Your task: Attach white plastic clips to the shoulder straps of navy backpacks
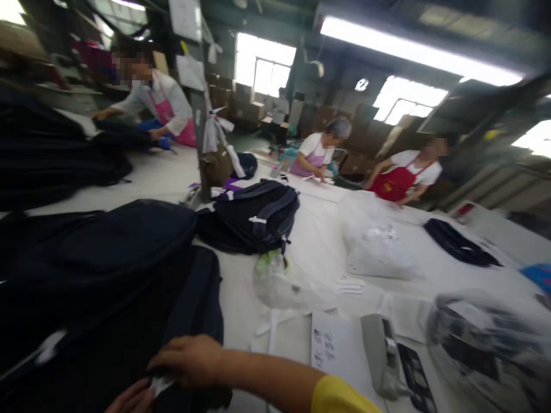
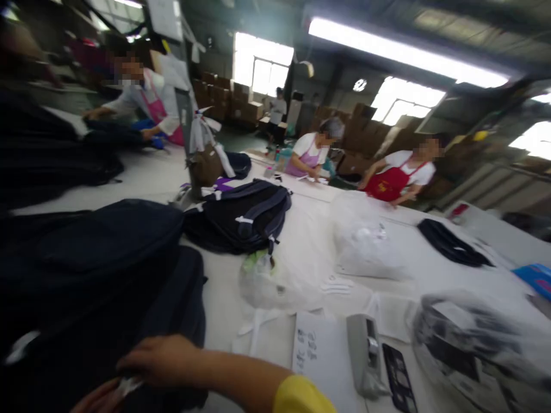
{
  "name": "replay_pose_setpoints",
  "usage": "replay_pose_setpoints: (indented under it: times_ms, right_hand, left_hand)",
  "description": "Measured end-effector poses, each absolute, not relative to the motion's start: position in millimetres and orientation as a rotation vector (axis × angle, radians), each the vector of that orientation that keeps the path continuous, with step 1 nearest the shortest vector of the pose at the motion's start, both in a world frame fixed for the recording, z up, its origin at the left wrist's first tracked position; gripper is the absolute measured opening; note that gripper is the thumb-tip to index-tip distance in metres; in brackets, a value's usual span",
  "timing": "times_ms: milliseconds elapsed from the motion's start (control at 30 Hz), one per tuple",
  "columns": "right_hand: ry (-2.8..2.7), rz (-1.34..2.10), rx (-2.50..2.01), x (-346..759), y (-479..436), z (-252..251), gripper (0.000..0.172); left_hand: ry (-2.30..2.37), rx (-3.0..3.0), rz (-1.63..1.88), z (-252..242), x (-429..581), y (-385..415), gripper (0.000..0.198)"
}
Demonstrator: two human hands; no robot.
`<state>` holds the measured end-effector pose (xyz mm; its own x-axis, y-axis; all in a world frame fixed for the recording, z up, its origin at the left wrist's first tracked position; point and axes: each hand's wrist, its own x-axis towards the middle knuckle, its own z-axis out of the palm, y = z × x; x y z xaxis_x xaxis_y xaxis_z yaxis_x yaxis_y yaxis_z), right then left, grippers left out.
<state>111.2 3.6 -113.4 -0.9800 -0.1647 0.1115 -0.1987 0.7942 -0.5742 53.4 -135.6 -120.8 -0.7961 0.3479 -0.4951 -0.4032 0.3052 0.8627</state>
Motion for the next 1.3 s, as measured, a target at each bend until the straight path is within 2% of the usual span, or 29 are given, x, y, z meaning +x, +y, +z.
replay_pose_setpoints:
  times_ms: [33,133,267,533,667,867,1033,1200,1300]
  right_hand:
    - [-2.912,0.925,0.405,114,4,-111,0.042]
    - [-2.865,0.928,0.699,108,13,-108,0.027]
    - [-2.811,0.936,0.907,97,20,-114,0.023]
    - [-2.651,1.109,0.937,103,21,-118,0.027]
    - [-2.642,1.216,0.873,104,20,-116,0.031]
    - [-2.63,1.184,0.846,101,14,-121,0.032]
    - [-2.552,1.394,0.603,108,6,-120,0.029]
    - [-2.479,1.527,-0.255,130,3,-115,0.023]
    - [-2.487,1.633,-0.589,139,-5,-119,0.024]
  left_hand:
    - [1.941,-0.105,1.545,-115,56,-156,0.046]
    - [1.84,-0.198,1.596,-104,62,-186,0.053]
    - [1.727,-0.304,1.75,-109,64,-183,0.05]
    - [1.401,-0.586,2.058,-117,70,-181,0.029]
    - [1.286,-0.672,2.129,-120,70,-181,0.026]
    - [1.215,-0.688,2.174,-122,70,-181,0.026]
    - [1.444,-0.494,2.041,-110,69,-183,0.021]
    - [1.753,-0.344,1.835,-100,66,-187,0.033]
    - [1.888,-0.156,1.629,-101,61,-182,0.046]
